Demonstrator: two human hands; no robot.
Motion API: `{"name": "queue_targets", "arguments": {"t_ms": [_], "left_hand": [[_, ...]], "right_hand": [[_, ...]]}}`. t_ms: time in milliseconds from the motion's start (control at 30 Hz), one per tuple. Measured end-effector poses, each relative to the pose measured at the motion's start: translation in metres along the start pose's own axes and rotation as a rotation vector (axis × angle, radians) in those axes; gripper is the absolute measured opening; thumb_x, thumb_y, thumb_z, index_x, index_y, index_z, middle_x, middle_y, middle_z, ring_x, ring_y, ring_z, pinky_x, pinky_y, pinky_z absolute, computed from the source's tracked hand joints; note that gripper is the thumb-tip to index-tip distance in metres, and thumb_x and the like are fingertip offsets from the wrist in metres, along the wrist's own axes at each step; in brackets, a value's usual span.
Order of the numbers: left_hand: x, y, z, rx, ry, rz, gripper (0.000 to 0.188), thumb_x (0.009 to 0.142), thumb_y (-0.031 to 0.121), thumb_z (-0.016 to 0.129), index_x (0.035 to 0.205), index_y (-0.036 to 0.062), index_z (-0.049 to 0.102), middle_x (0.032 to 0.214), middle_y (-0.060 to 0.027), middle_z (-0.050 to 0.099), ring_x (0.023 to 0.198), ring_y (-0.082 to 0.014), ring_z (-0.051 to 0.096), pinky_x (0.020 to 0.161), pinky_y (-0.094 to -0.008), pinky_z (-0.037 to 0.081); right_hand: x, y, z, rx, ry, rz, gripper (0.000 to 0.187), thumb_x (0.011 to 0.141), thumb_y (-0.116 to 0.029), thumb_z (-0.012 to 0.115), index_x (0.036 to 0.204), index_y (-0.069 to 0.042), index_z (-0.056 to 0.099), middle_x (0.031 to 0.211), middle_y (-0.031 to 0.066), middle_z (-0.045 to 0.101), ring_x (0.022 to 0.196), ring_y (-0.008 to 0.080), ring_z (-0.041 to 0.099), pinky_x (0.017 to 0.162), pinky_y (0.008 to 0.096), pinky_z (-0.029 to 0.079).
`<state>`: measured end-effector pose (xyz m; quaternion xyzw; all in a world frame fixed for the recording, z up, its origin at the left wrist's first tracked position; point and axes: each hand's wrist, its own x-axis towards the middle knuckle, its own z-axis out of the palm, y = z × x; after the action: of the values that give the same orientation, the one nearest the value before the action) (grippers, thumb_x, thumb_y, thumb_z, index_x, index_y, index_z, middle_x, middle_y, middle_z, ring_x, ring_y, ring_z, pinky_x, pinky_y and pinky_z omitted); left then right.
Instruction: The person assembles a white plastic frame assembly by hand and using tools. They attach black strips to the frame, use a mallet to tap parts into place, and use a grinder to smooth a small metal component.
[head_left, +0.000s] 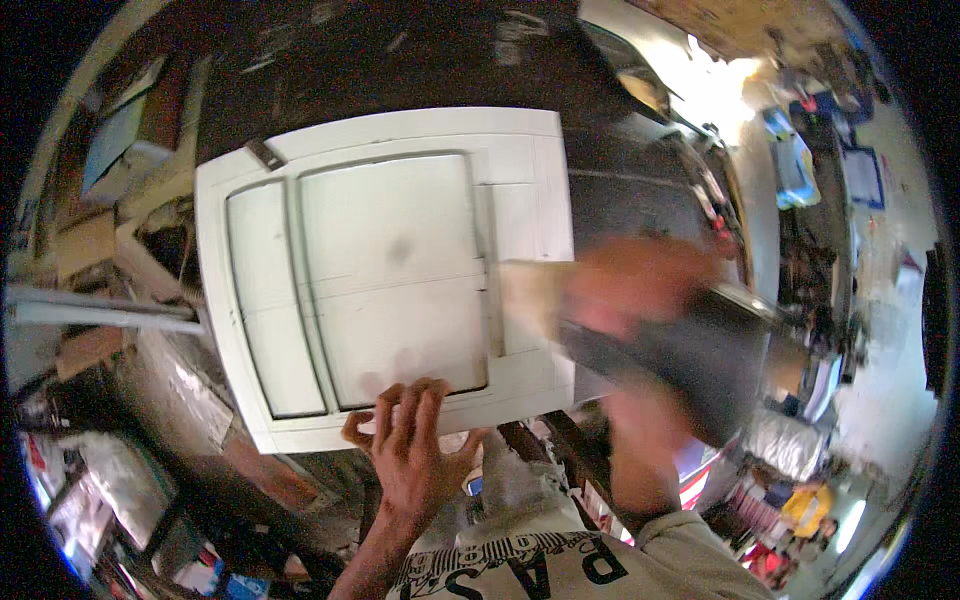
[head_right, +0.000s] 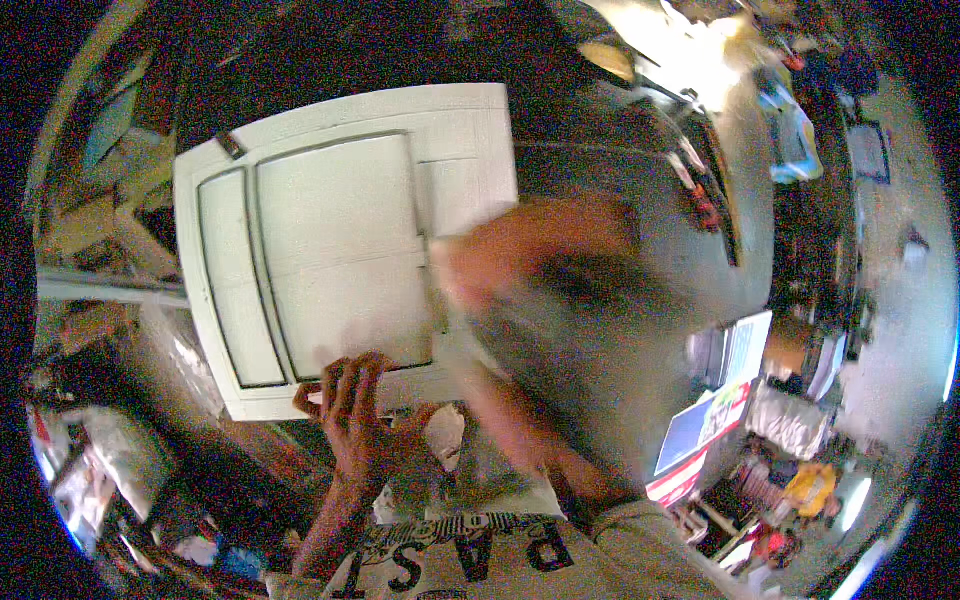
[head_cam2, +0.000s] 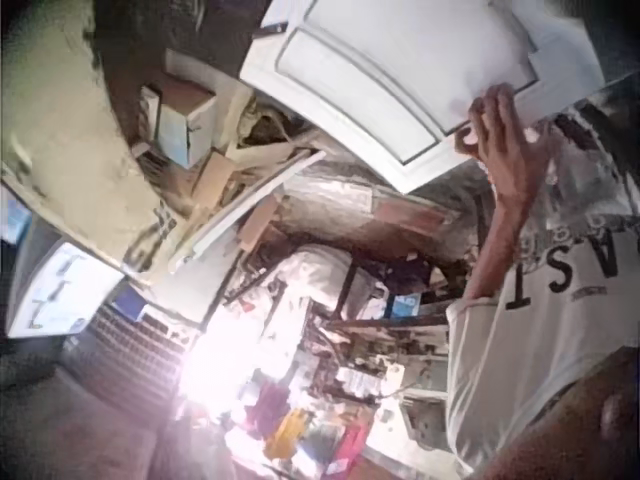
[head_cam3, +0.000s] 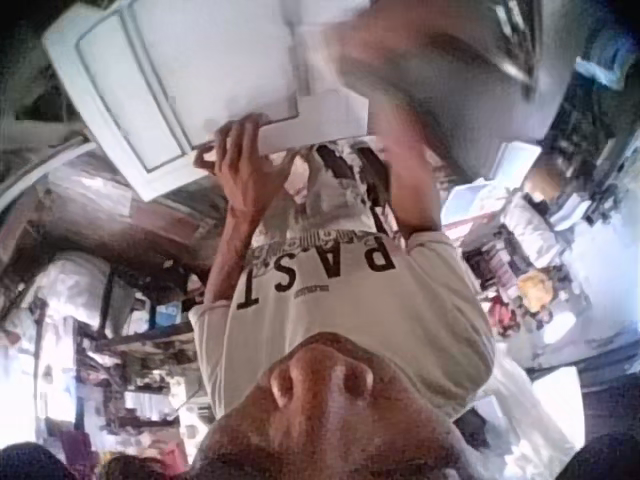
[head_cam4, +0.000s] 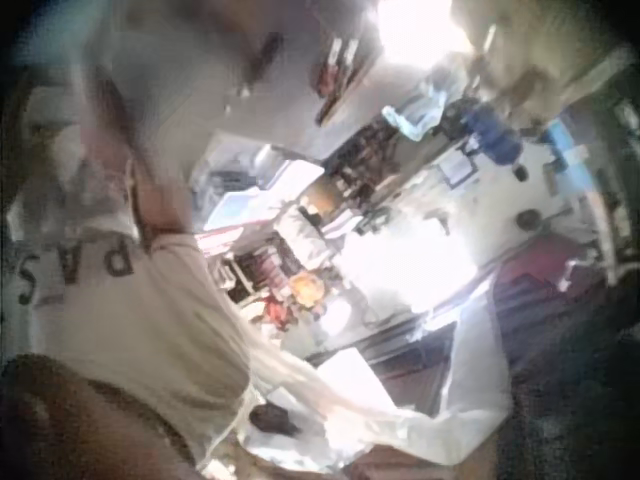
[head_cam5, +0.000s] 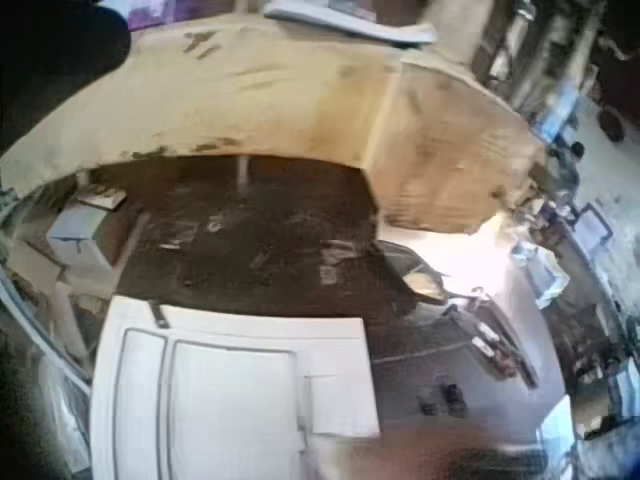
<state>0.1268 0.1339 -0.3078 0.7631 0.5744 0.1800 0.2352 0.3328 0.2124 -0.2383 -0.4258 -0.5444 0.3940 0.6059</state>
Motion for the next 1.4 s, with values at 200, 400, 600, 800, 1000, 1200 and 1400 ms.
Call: {"name": "queue_targets", "arguments": {"t_ms": [200, 400, 600, 800, 1000, 1200, 1400], "left_hand": [[-0.005, -0.018, -0.017, 0.045, -0.039, -0.073, 0.06, 0.058, 0.041, 0.086, 0.105, 0.0107, 0.063, 0.107, -0.0052, 0.064, 0.105, -0.0262, 0.057, 0.095, -0.0481, 0.026], [0.005, -0.013, -0.019, 0.008, -0.097, -0.025, 0.056, 0.057, 0.029, 0.089, 0.103, 0.0123, 0.062, 0.106, -0.0041, 0.063, 0.103, -0.0249, 0.056, 0.096, -0.0484, 0.025], [-0.008, -0.017, -0.023, 0.05, -0.127, -0.109, 0.059, 0.055, 0.03, 0.09, 0.105, 0.0128, 0.064, 0.11, -0.0028, 0.06, 0.108, -0.0239, 0.053, 0.096, -0.0504, 0.024], [-0.008, -0.005, -0.015, 0.045, -0.106, -0.139, 0.057, 0.057, 0.035, 0.091, 0.104, 0.0138, 0.067, 0.109, -0.0027, 0.065, 0.105, -0.0253, 0.057, 0.098, -0.0507, 0.024], [-0.004, -0.008, -0.002, -0.046, -0.005, -0.121, 0.057, 0.055, 0.026, 0.092, 0.103, 0.0093, 0.066, 0.107, -0.007, 0.063, 0.1, -0.0282, 0.055, 0.091, -0.0426, 0.041], [0.0, -0.001, -0.008, 0.09, -0.035, -0.137, 0.06, 0.049, 0.033, 0.094, 0.099, 0.0122, 0.068, 0.104, -0.0044, 0.064, 0.1, -0.0267, 0.055, 0.093, -0.0427, 0.038], [0.0, -0.001, -0.007, 0.14, 0.011, -0.09, 0.061, 0.051, 0.039, 0.094, 0.1, 0.0117, 0.067, 0.104, -0.0048, 0.064, 0.101, -0.0257, 0.056, 0.095, -0.0424, 0.036]], "right_hand": [[0.031, -0.007, -0.046, -0.651, 0.073, 0.064, 0.043, 0.082, -0.031, 0.074, 0.114, -0.006, 0.059, 0.098, 0.0101, 0.066, 0.088, 0.0228, 0.062, 0.082, 0.0374, 0.049], [0.024, 0.034, -0.189, -1.183, 0.141, 0.249, 0.049, 0.084, -0.034, 0.076, 0.121, -0.005, 0.062, 0.106, 0.0128, 0.072, 0.096, 0.0252, 0.069, 0.088, 0.0375, 0.053], [-0.006, 0.041, -0.102, -0.939, 0.222, 0.11, 0.042, 0.09, -0.021, 0.07, 0.121, 0.0, 0.052, 0.116, 0.0164, 0.066, 0.092, 0.0267, 0.068, 0.073, 0.0331, 0.055], [-0.006, 0.04, -0.014, 0.27, -0.026, 0.918, 0.038, 0.097, -0.015, 0.057, 0.129, -0.005, 0.039, 0.126, 0.0145, 0.062, 0.066, 0.0191, 0.069, 0.042, 0.023, 0.048], [-0.022, 0.033, -0.019, 0.363, -0.056, 1.103, 0.037, 0.1, -0.019, 0.054, 0.129, -0.004, 0.037, 0.127, 0.016, 0.062, 0.06, 0.0174, 0.069, 0.038, 0.0222, 0.046], [-0.066, 0.019, -0.015, 0.521, -0.002, 1.153, 0.031, 0.1, -0.015, 0.054, 0.125, -0.006, 0.037, 0.133, 0.0148, 0.057, 0.076, 0.0103, 0.067, 0.054, 0.024, 0.055], [-0.087, 0.007, -0.014, 0.522, -0.103, 1.317, 0.025, 0.1, -0.013, 0.055, 0.12, -0.007, 0.043, 0.093, 0.0076, 0.071, 0.064, 0.0106, 0.064, 0.05, 0.0232, 0.05]]}}
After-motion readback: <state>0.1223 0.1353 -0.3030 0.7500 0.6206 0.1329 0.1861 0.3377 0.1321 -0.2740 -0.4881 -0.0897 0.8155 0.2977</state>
